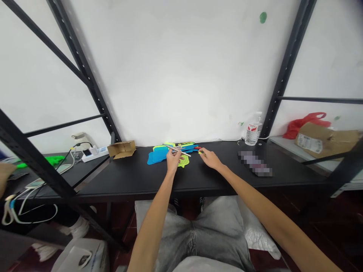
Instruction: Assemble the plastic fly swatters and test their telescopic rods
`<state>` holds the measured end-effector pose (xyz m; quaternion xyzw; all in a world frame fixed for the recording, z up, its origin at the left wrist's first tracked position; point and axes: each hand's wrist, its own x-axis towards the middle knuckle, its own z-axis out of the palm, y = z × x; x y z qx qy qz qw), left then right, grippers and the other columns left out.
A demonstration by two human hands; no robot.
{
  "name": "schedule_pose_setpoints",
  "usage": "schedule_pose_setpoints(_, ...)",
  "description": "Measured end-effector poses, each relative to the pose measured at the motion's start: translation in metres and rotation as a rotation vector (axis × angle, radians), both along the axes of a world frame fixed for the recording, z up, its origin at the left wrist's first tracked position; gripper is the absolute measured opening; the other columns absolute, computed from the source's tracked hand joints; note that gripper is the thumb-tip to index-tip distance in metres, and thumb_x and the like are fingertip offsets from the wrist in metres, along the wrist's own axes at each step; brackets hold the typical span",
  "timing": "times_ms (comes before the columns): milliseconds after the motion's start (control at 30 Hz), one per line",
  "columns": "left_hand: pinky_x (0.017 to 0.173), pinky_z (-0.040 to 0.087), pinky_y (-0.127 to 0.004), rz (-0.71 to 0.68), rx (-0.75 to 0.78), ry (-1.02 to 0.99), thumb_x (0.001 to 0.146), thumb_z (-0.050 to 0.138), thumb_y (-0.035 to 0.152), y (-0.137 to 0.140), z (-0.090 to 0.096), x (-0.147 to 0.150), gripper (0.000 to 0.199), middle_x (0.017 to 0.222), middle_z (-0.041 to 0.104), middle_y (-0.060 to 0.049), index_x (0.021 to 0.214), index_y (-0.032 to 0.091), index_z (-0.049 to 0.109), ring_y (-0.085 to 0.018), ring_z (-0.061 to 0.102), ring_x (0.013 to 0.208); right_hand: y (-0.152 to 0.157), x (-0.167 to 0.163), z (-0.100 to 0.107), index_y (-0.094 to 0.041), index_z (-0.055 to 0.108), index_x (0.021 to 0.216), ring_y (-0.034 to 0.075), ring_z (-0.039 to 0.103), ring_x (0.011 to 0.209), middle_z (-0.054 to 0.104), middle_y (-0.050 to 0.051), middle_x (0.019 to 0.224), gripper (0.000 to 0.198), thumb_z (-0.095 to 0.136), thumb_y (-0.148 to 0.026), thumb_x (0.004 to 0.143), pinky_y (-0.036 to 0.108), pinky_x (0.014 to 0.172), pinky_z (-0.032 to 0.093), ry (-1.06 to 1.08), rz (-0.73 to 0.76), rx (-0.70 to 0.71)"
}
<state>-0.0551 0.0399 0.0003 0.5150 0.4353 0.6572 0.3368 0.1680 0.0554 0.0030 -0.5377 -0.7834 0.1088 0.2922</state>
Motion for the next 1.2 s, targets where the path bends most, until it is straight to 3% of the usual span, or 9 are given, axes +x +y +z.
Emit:
schedule_pose_setpoints(167, 0.041, 0.039, -0.019, -0.014, 0.005, -0.016, 0.076, 0.069, 0.054, 0.0, -0.002, 0.0, 0.053, 0.083, 0.073, -0.008, 0.109, 0.015, 0.052, -0.015, 0.068, 0.053, -0.007, -0.025, 0.012, -0.03, 0.066, 0.119, 0.019, 0.063, 0.08, 0.07, 0.0, 0.086, 0.034, 0.042, -0.041, 0.098, 0.024, 0.072, 0.04, 0.04, 0.125, 0.044)
schedule_pose_setpoints(333, 0.043, 0.041, -0.019, 0.026, 0.0, -0.067, 0.078, 0.068, 0.057, -0.003, -0.002, -0.004, 0.053, 0.085, 0.074, -0.009, 0.107, 0.015, 0.053, -0.014, 0.067, 0.052, -0.015, -0.04, 0.005, -0.028, 0.068, 0.113, 0.018, 0.063, 0.08, 0.072, 0.0, 0.091, 0.033, 0.043, -0.042, 0.098, 0.023, 0.072, 0.04, 0.069, 0.165, 0.096)
schedule_pose_setpoints(800, 0.042, 0.042, -0.021, -0.037, -0.013, -0.13, 0.073, 0.075, 0.054, -0.007, -0.003, -0.004, 0.05, 0.076, 0.072, -0.006, 0.099, 0.018, 0.052, -0.013, 0.062, 0.045, -0.015, -0.037, -0.009, -0.026, 0.071, 0.109, 0.017, 0.062, 0.067, 0.073, 0.002, 0.084, 0.03, 0.05, -0.039, 0.092, 0.025, 0.063, 0.037, 0.17, 0.163, 0.205)
schedule_pose_setpoints(1200, 0.043, 0.043, -0.021, -0.057, -0.029, -0.154, 0.073, 0.076, 0.052, -0.009, 0.0, -0.002, 0.05, 0.077, 0.074, -0.006, 0.1, 0.018, 0.052, -0.014, 0.064, 0.047, -0.013, -0.036, -0.009, -0.027, 0.071, 0.109, 0.017, 0.06, 0.067, 0.072, 0.001, 0.082, 0.028, 0.055, -0.036, 0.088, 0.026, 0.067, 0.04, 0.207, 0.179, 0.262)
